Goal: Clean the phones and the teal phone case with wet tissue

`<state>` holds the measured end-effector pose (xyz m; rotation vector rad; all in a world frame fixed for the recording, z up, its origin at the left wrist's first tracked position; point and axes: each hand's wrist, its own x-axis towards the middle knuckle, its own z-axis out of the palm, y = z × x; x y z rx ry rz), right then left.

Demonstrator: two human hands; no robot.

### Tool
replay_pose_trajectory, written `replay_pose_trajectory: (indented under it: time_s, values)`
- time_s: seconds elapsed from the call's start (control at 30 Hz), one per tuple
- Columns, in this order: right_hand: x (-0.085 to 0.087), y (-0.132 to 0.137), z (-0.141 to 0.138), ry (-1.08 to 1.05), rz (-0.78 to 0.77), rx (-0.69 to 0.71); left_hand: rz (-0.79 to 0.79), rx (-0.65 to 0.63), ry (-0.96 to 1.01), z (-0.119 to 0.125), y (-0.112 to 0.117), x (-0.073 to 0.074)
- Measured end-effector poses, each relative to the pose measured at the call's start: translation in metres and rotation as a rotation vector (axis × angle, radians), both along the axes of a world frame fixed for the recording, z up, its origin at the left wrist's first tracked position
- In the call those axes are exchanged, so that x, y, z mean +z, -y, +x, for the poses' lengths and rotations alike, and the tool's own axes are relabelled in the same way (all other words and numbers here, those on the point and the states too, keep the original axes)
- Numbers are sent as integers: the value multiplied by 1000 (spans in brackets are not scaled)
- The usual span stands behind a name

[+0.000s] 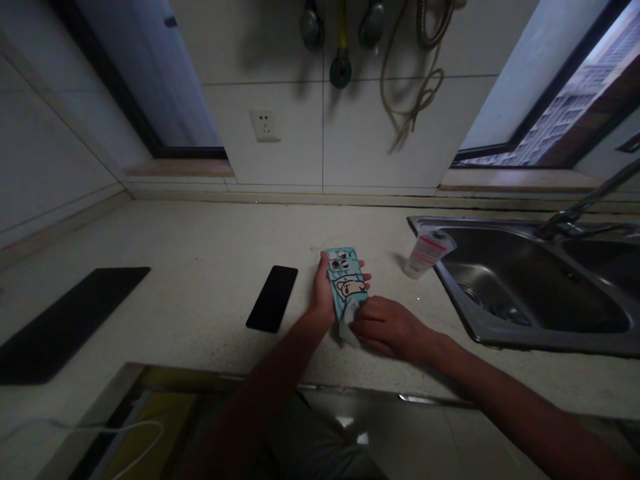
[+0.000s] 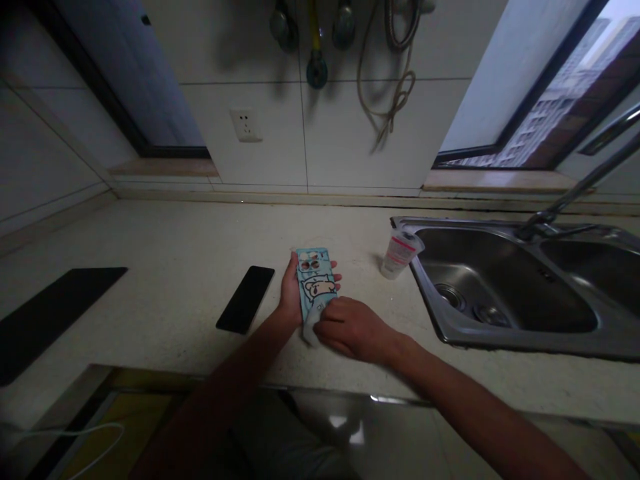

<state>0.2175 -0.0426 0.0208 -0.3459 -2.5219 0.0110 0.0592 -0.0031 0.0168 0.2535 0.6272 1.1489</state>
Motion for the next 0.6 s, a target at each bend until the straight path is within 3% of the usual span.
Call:
replay_pose_trajectory:
  time_s: [0.23, 0.43, 0.6]
  values:
    - [6, -5, 8, -6, 33, -85, -51, 69, 60, -7, -4, 2]
    - [12, -18, 26, 107, -58, -173, -54, 108, 150, -12, -5, 4]
    - [15, -27, 40, 112, -66, -315, -67, 63, 151, -11, -2, 9]
